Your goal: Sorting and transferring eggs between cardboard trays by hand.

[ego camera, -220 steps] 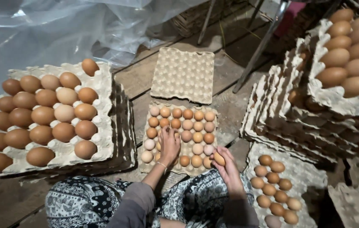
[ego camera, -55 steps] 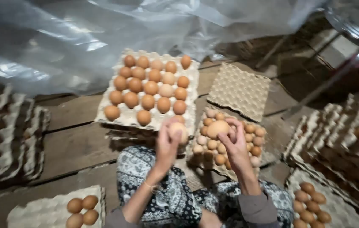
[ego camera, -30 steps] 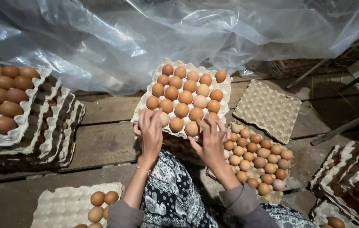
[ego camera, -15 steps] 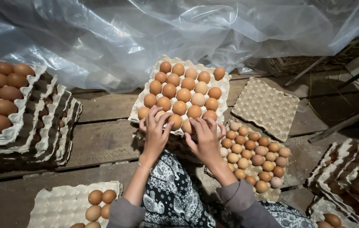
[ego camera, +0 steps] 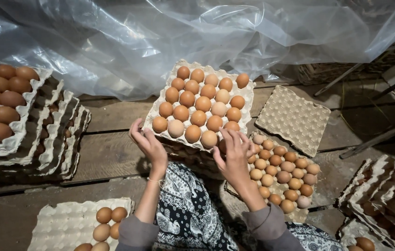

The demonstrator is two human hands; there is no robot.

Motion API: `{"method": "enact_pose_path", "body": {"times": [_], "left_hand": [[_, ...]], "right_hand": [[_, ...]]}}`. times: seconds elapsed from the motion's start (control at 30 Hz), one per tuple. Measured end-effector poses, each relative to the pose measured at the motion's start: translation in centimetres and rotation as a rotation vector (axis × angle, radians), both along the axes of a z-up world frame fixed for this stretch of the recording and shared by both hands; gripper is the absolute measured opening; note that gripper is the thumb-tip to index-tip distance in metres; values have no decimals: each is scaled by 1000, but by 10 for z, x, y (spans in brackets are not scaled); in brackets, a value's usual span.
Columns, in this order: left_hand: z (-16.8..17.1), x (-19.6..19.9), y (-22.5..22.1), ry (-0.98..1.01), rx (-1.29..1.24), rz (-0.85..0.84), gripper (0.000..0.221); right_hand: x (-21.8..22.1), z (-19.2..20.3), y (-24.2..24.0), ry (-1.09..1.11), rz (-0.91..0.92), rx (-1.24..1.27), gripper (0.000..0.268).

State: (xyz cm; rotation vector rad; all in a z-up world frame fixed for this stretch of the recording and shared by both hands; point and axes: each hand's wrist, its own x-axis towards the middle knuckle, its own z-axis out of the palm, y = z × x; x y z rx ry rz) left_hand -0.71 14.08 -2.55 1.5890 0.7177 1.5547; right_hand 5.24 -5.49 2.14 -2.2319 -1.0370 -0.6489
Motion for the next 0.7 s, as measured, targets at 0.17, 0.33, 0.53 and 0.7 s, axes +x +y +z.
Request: {"method": "enact_pose_path", "body": {"times": [0.17, 0.33, 0.53, 0.7], "left_hand": [[7, 3, -1, 214, 24, -101, 30], [18, 1, -11, 362, 136, -81, 33], [22, 16, -72, 143, 346, -13, 32], [-6, 31, -157, -44, 1029, -347, 7]], "right_hand": [[-1, 1, -3, 31, -28, 6, 49], [1, 5, -17, 82, -31, 139, 41], [39, -23, -84, 193, -166, 317, 28], [80, -99, -184, 528, -497, 441, 35]]}}
